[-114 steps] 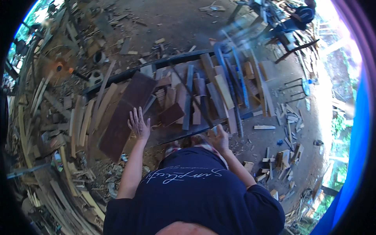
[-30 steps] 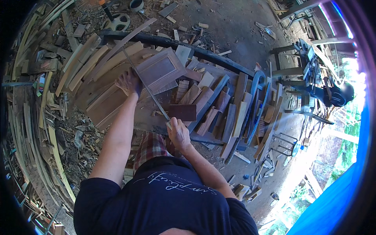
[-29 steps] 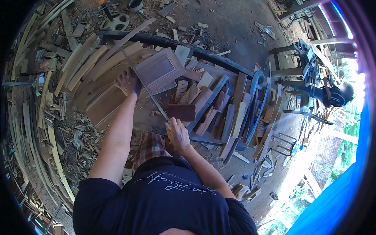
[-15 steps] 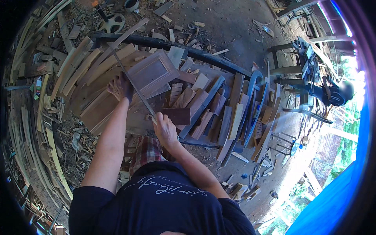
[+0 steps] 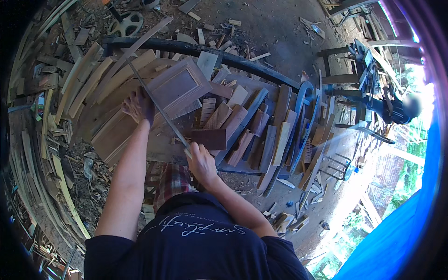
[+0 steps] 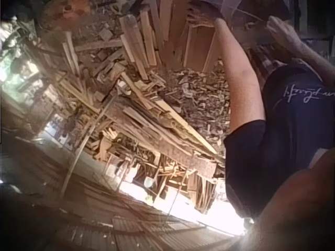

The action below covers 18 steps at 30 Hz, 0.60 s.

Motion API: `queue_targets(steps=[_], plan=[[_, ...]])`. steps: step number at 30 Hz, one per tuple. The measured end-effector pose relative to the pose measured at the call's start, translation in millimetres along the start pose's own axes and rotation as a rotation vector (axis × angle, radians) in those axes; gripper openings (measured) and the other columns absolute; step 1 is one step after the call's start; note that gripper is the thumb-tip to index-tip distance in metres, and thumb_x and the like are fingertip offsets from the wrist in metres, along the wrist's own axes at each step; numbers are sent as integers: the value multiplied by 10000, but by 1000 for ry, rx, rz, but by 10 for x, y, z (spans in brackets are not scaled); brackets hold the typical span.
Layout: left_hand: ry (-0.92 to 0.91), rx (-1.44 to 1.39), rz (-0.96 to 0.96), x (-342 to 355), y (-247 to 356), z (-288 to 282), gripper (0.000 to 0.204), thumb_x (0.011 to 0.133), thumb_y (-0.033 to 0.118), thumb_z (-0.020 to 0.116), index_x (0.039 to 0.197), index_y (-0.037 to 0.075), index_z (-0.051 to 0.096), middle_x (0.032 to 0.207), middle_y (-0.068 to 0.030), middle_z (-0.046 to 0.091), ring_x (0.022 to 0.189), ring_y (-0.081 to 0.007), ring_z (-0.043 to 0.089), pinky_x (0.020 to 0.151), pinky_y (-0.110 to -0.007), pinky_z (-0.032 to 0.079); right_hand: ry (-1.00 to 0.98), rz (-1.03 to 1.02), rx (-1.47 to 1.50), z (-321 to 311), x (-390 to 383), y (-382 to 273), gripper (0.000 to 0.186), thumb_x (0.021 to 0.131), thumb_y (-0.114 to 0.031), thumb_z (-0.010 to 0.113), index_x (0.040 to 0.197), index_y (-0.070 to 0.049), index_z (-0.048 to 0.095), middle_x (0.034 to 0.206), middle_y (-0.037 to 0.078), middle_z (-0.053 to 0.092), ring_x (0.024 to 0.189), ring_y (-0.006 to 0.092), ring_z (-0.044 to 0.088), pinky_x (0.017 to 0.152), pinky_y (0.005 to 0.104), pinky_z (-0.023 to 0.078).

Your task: The person measures and marks a wooden board with a ruler and pen, then saws it by hand with a hand saw.

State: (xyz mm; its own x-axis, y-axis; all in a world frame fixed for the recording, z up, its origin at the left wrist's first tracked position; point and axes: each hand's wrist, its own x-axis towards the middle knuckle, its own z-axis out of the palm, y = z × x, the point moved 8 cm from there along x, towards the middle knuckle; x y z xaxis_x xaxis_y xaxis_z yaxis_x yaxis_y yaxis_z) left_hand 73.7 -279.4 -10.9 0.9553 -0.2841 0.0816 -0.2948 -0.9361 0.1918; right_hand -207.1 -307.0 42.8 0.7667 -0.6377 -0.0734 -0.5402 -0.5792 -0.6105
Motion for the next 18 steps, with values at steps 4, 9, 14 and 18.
queue_targets(steps=[4,9,14,18], plan=[[1,4,32,1,79,-69,242,958,322,464,982,195,668,1013,-69,641,1078,-253,538,1016,-473,279,16,16,-3,-37,87,-29,270,849,-147,681,990,-49,473,822,173,556,759,374,634,618,450,533],[0,5,43,14,69,15,237,963,318,459,967,190,660,1020,-73,642,1067,-260,542,1014,-467,288,69,-31,56,209,591,-141,264,849,-145,686,992,-52,485,815,165,555,755,370,630,616,450,525],[-16,-1,-2,0,36,-42,236,956,312,456,968,182,652,1035,-72,642,1094,-260,534,1015,-466,288,4,1,39,-28,-15,52,276,852,-137,679,1024,-50,483,825,175,561,762,373,630,616,451,525],[18,-6,22,21,87,-28,234,957,320,457,974,186,648,1045,-68,640,1099,-256,530,1016,-465,286,21,-5,49,61,284,-68,300,829,-109,677,1040,-48,473,828,184,563,764,375,630,623,454,524]])
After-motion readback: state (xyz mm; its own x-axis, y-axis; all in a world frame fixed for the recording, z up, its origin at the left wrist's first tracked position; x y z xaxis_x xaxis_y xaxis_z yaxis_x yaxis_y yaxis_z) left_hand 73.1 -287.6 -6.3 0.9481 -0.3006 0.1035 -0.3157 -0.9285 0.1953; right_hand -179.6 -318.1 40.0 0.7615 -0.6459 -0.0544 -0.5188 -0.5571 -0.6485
